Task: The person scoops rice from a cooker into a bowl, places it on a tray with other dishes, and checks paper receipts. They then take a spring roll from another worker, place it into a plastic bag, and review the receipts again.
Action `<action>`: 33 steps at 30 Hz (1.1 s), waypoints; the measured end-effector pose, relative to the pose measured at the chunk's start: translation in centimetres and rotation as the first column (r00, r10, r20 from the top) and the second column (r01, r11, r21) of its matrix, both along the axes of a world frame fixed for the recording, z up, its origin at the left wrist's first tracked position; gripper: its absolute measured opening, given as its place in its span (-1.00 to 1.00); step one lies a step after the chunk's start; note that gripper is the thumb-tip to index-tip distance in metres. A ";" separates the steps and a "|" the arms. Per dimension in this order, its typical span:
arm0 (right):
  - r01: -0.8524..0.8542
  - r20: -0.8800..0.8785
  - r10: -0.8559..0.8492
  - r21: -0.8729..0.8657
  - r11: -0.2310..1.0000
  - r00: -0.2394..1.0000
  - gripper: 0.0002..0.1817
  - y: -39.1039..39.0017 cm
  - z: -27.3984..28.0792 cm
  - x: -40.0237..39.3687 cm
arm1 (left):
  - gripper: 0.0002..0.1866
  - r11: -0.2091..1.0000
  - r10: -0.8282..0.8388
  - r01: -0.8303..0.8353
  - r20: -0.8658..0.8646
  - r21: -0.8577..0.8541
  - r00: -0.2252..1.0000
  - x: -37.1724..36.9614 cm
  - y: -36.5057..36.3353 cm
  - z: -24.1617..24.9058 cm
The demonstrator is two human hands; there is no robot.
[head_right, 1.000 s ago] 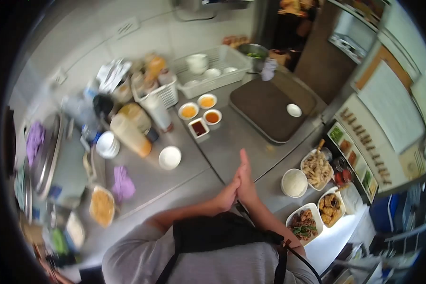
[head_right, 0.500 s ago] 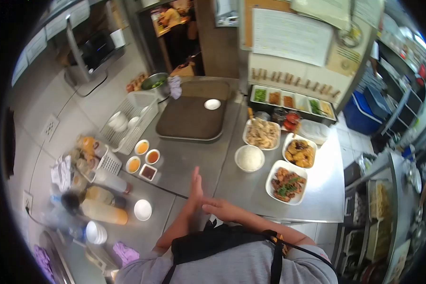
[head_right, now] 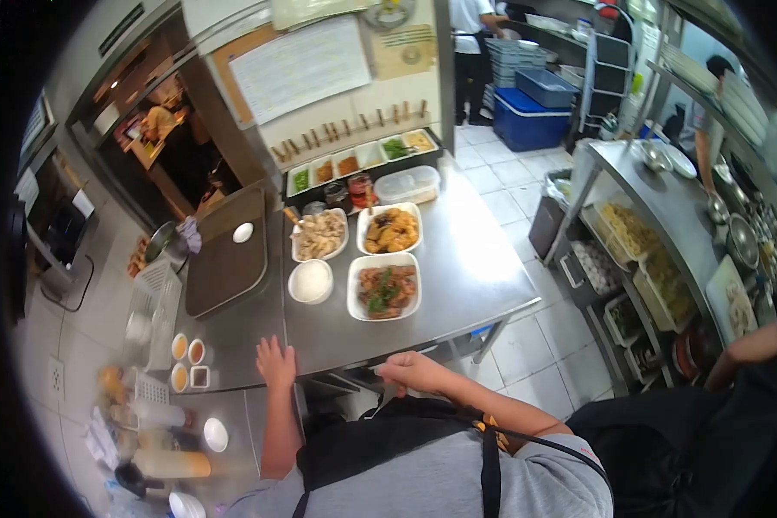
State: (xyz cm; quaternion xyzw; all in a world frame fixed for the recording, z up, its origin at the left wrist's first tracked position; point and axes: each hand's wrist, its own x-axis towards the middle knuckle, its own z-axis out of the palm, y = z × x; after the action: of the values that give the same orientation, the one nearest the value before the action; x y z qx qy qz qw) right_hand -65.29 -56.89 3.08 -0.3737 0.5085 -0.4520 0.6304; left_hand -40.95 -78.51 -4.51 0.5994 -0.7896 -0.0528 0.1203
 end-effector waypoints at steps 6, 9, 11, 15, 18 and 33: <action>0.361 -0.024 -0.360 0.039 0.932 0.933 -0.85 8.6 -7.5 -3.9 | -0.41 0.996 0.087 -0.087 0.068 0.000 0.994 -0.5 -0.2 -0.2; 0.345 -0.613 -0.209 0.112 0.932 0.762 -0.62 14.0 -13.5 -6.7 | -0.41 0.993 0.119 -0.119 0.103 -0.002 0.988 -0.7 -0.1 0.0; 0.360 -0.791 0.012 0.291 0.886 0.611 -0.54 18.1 -17.1 -7.3 | -0.41 0.992 0.127 -0.126 0.123 -0.018 0.984 -0.9 -0.2 -0.2; 0.131 -0.522 0.171 0.493 0.860 0.836 -0.50 24.1 -22.2 -5.4 | -0.42 0.993 0.118 -0.114 0.140 -0.034 0.983 -0.9 -0.2 -0.5; 0.076 -0.316 -0.008 0.203 0.976 0.949 -0.49 24.9 -21.8 -4.0 | -0.42 0.992 0.124 -0.120 0.144 -0.031 0.982 -0.8 -0.2 -0.2; -0.043 -0.040 0.051 0.182 0.982 0.998 -0.40 15.2 -7.7 -3.5 | -0.42 0.998 0.065 -0.057 0.244 -0.038 0.968 0.0 -1.9 -2.0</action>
State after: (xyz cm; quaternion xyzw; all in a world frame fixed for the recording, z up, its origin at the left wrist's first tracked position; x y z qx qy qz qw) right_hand -68.83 -41.67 -4.63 -0.3366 0.5526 -0.3803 0.6608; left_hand -40.94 -80.39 -6.55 0.6235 -0.7802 0.0372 0.0328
